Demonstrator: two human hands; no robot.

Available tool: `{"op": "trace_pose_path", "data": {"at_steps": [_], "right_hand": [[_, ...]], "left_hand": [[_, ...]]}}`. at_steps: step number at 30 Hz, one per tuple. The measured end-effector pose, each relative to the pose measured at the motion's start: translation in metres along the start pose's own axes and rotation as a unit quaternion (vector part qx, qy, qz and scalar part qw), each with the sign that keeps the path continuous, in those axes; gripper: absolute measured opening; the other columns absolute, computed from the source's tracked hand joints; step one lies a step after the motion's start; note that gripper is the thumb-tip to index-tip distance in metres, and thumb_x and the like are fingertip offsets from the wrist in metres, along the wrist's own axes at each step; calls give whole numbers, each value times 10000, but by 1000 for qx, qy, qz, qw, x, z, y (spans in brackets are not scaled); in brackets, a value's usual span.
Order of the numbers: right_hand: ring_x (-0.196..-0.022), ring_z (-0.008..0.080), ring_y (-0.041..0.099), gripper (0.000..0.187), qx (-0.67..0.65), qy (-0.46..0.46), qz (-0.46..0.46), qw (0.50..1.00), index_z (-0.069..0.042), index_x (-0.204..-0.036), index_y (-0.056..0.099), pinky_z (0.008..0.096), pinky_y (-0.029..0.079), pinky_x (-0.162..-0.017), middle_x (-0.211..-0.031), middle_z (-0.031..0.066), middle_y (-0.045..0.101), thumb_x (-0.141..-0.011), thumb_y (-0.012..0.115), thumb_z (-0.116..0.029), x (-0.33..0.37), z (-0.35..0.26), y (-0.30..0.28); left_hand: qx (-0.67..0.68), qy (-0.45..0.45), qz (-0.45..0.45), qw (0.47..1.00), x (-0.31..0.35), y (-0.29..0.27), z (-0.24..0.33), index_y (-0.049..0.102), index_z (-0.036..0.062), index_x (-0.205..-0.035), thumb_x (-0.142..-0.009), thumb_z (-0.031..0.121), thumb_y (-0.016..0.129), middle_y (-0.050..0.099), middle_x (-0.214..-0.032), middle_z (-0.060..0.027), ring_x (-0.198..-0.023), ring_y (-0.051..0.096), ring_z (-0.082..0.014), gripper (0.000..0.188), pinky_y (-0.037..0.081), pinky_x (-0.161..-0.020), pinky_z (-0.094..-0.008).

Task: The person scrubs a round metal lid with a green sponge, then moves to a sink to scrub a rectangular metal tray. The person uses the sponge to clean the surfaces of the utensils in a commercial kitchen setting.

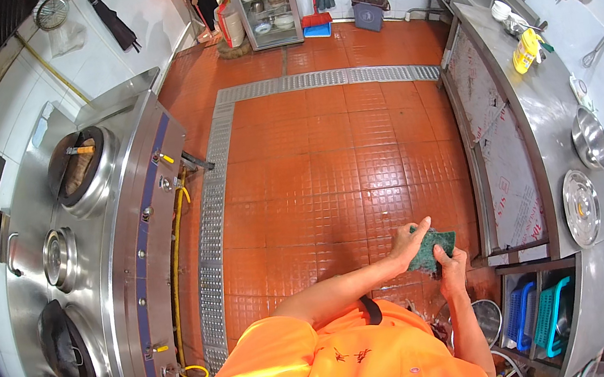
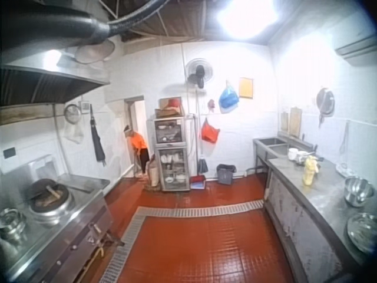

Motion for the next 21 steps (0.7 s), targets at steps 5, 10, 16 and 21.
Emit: {"op": "trace_pose_path", "data": {"at_steps": [5,10,16,21], "right_hand": [[-755,111,591,142,-51,16,3,999,4,-943,667,271,471,-711,-882,19,660,-865,657,-115,-6,14,-11],[-786,119,611,196,-70,31,-31,997,0,-974,663,280,488,-743,-911,36,671,-849,688,-149,-7,10,2],[-791,133,628,284,2,31,-78,996,7,-1009,655,287,503,-720,-917,43,673,-819,729,-191,-5,2,20],[-815,151,640,286,41,34,-77,996,15,-1038,648,303,511,-731,-936,55,673,-811,714,-146,-10,-3,35]], "left_hand": [[64,5,-4,998,6,7,16,605,48,-718,-896,392,616,566,-653,0,-576,514,-87,388,418,-518,-268],[99,-6,-3,995,4,4,14,613,38,-726,-892,355,627,578,-659,-3,-566,520,-92,358,418,-511,-270],[83,29,-15,996,-2,-9,20,631,38,-751,-890,343,631,589,-677,-7,-590,543,-96,335,437,-532,-272],[99,-18,-66,993,2,-8,27,634,41,-772,-898,367,620,605,-722,-14,-642,564,-102,350,457,-576,-270]]}}
Point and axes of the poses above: each hand's wrist, its own x-axis away from the middle knuckle, its own y-axis out of the palm, z = x × y, the point moved 9 cm from there along -x, towards the middle knuckle
